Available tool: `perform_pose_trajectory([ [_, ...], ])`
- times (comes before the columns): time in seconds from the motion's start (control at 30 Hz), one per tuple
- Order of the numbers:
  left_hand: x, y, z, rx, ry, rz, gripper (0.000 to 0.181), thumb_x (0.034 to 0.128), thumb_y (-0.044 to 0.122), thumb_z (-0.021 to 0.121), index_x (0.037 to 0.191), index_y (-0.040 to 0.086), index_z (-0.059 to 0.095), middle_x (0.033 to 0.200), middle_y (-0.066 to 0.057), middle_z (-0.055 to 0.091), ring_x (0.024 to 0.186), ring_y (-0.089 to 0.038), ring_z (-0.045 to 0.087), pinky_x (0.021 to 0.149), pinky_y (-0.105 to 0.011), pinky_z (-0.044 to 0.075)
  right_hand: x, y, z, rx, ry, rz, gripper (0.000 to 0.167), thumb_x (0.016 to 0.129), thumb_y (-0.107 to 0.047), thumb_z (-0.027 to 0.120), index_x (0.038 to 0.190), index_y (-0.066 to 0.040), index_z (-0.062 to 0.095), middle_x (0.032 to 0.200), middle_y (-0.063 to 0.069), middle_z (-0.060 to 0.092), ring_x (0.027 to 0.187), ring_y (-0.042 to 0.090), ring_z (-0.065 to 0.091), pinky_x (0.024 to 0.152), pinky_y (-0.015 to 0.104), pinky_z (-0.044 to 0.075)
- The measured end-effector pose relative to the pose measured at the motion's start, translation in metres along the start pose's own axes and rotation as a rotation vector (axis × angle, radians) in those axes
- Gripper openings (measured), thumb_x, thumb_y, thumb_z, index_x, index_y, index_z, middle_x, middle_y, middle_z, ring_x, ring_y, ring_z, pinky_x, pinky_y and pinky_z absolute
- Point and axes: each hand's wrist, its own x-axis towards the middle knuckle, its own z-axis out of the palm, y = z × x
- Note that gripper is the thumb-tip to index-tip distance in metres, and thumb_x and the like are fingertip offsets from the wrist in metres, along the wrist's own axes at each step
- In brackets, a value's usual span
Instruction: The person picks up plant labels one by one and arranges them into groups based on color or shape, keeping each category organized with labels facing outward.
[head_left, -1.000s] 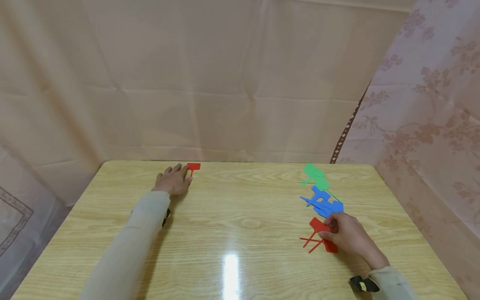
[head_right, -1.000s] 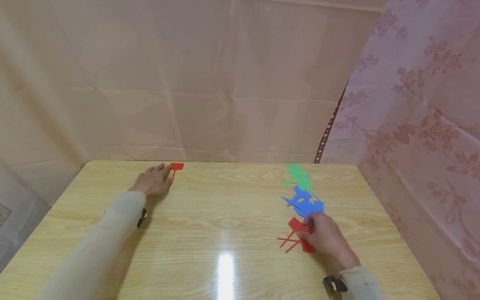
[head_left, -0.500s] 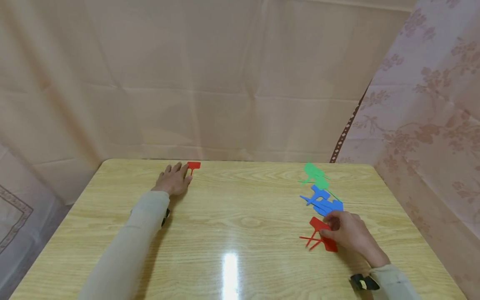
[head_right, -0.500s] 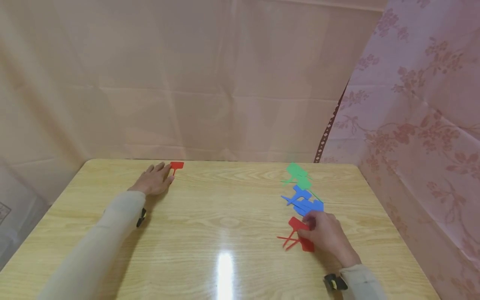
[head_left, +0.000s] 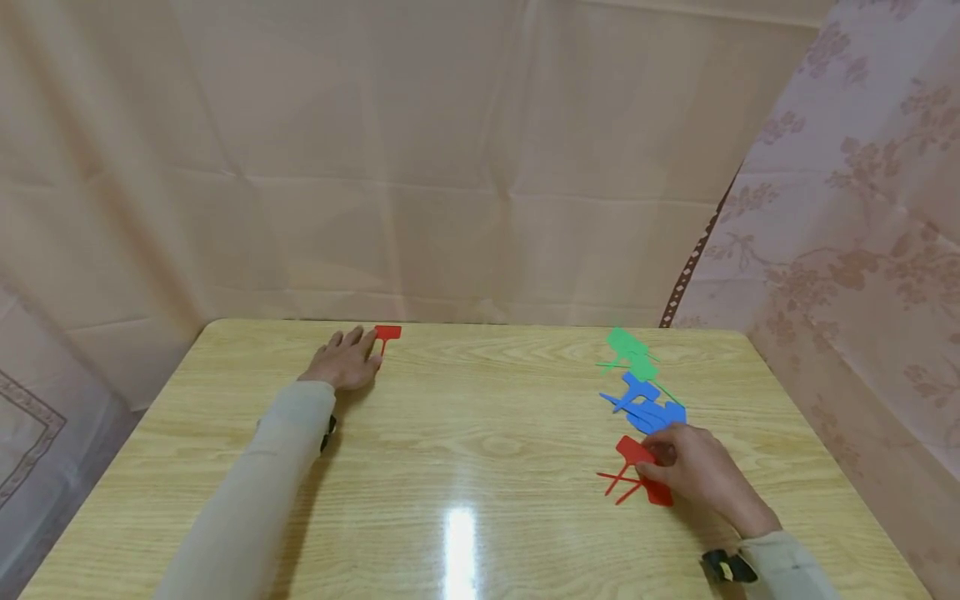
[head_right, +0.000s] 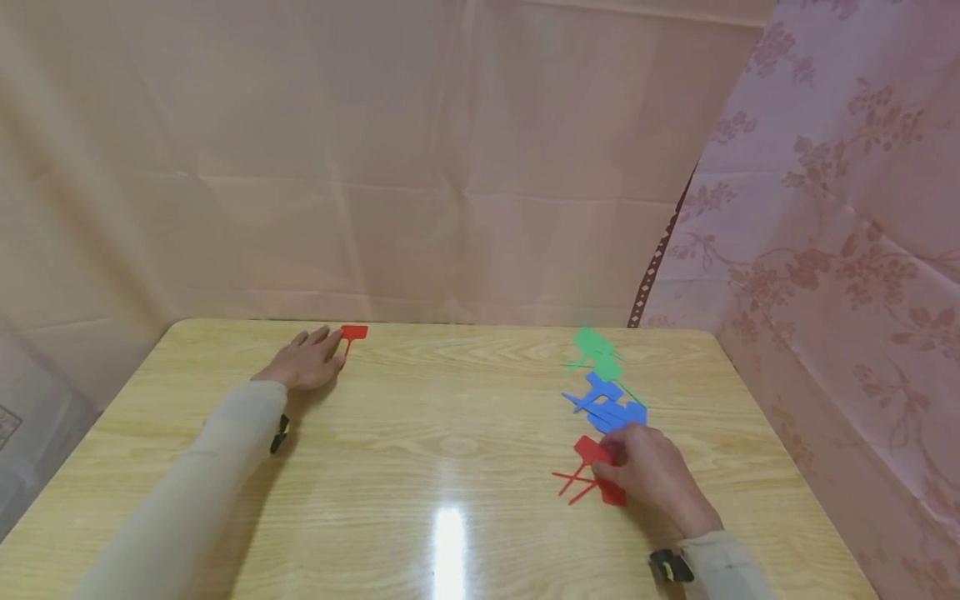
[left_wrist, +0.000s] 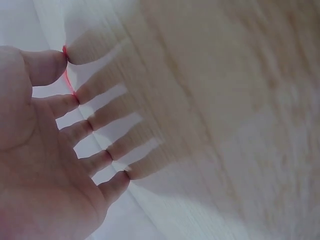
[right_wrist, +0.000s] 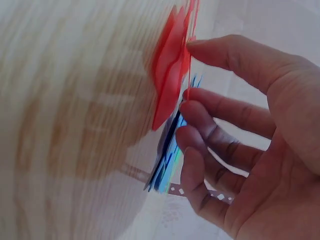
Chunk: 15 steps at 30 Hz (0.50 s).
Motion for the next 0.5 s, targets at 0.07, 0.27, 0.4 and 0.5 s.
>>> perform_pose_trajectory([
  [0.07,-0.0002,-0.0004,0.0002,0.004,-0.005,0.000,0.063,0.1103,0.035,0.033,0.163,0.007,0.012,0.167,-0.025,0.006,0.149,-0.055,0.001,0.118,-0.068,0.004,0.0004,0.0002,0.0009,-0.016,0.007,-0.025,0.024,0.079,-0.029,0.088,0.092,-0.011,0.078,0.076,-0.008,0.061,0.071,0.011,0.051,0.061,0.032,0.044],
  [0.27,-0.0008,-0.0004,0.0000,0.001,-0.007,-0.001,0.064,0.1104,0.038,0.033,0.163,0.008,0.012,0.167,-0.025,0.005,0.149,-0.055,-0.001,0.118,-0.069,0.003,0.0005,0.0006,0.0029,-0.024,0.040,-0.051,0.020,0.079,-0.026,0.088,0.088,-0.012,0.077,0.073,-0.007,0.053,0.067,0.011,0.045,0.057,0.028,0.038],
  [0.4,-0.0002,-0.0006,0.0004,0.003,-0.005,0.000,0.065,0.1107,0.038,0.033,0.163,0.008,0.012,0.167,-0.025,0.005,0.149,-0.055,-0.001,0.116,-0.071,0.002,-0.0008,0.0003,0.0039,-0.016,0.065,-0.054,0.019,0.079,-0.024,0.088,0.084,-0.013,0.074,0.076,-0.005,0.052,0.067,0.011,0.046,0.058,0.028,0.039],
  [0.5,0.0002,-0.0014,0.0007,0.007,0.002,0.002,0.065,0.1107,0.039,0.034,0.163,0.008,0.013,0.167,-0.026,0.006,0.149,-0.055,0.000,0.115,-0.072,0.003,-0.0011,0.0002,0.0040,0.006,0.058,-0.036,0.025,0.080,-0.029,0.088,0.090,-0.011,0.073,0.080,-0.004,0.052,0.070,0.013,0.046,0.059,0.029,0.040],
])
